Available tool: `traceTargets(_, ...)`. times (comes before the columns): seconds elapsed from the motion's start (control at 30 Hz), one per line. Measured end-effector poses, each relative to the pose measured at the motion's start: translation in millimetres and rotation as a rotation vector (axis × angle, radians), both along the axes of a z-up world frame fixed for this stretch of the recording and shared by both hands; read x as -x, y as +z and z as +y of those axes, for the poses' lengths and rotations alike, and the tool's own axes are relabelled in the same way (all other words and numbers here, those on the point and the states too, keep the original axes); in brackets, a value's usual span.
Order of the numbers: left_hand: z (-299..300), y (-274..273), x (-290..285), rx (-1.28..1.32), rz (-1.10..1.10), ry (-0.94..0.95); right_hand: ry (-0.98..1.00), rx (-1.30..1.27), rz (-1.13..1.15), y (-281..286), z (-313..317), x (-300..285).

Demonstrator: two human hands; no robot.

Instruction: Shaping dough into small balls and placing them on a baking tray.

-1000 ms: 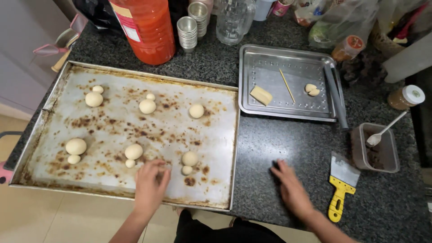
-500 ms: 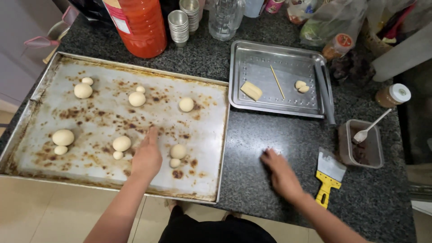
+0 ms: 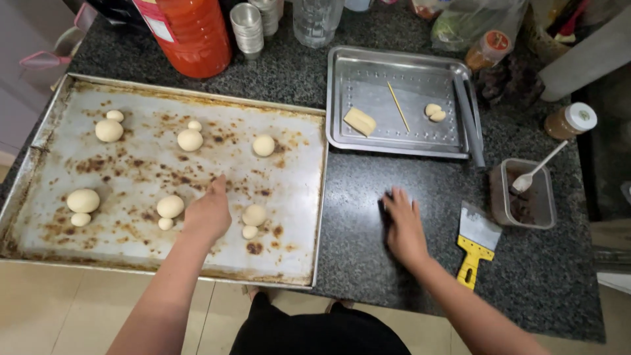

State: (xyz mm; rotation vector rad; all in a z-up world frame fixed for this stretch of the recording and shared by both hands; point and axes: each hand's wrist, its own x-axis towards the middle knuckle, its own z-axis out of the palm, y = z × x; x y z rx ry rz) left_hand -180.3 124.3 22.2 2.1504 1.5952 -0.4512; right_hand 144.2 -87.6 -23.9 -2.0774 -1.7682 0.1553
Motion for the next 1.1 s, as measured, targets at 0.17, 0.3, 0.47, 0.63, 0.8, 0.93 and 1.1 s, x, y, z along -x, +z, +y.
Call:
traceTargets(0.17, 3, -4, -6, 0.016, 0.040, -0.008, -0.152, -0.194, 0.348, -16, 27, 29)
traceTargets(0.3, 6, -2, -8, 0.060, 0.081, -0.005, 0.121, 0.044, 0.307, 3, -17, 37)
traceTargets(0.47, 0, -4, -3, 0.045, 0.049, 0.012, -0.015, -0.011, 0.135, -1, 6, 3)
traceTargets(0.63, -4, -1, -4, 0.017, -0.011, 0.065, -0.085, -0.217, 0.336, -20, 25, 50)
traceTargets(0.8, -2, -6, -3, 0.069, 0.016, 0.068, 0.133, 0.012, 0.390, -6, -13, 47)
traceTargets(0.93, -5, -18, 2, -0.107, -0.037, -0.051, -0.137, -0.146, 0.225, -19, 14, 35)
traceTargets(1.1, -53, 12, -35, -0.493, -0.301, -0.267, -0.051, -0.159, 0.440, -11, 11, 47)
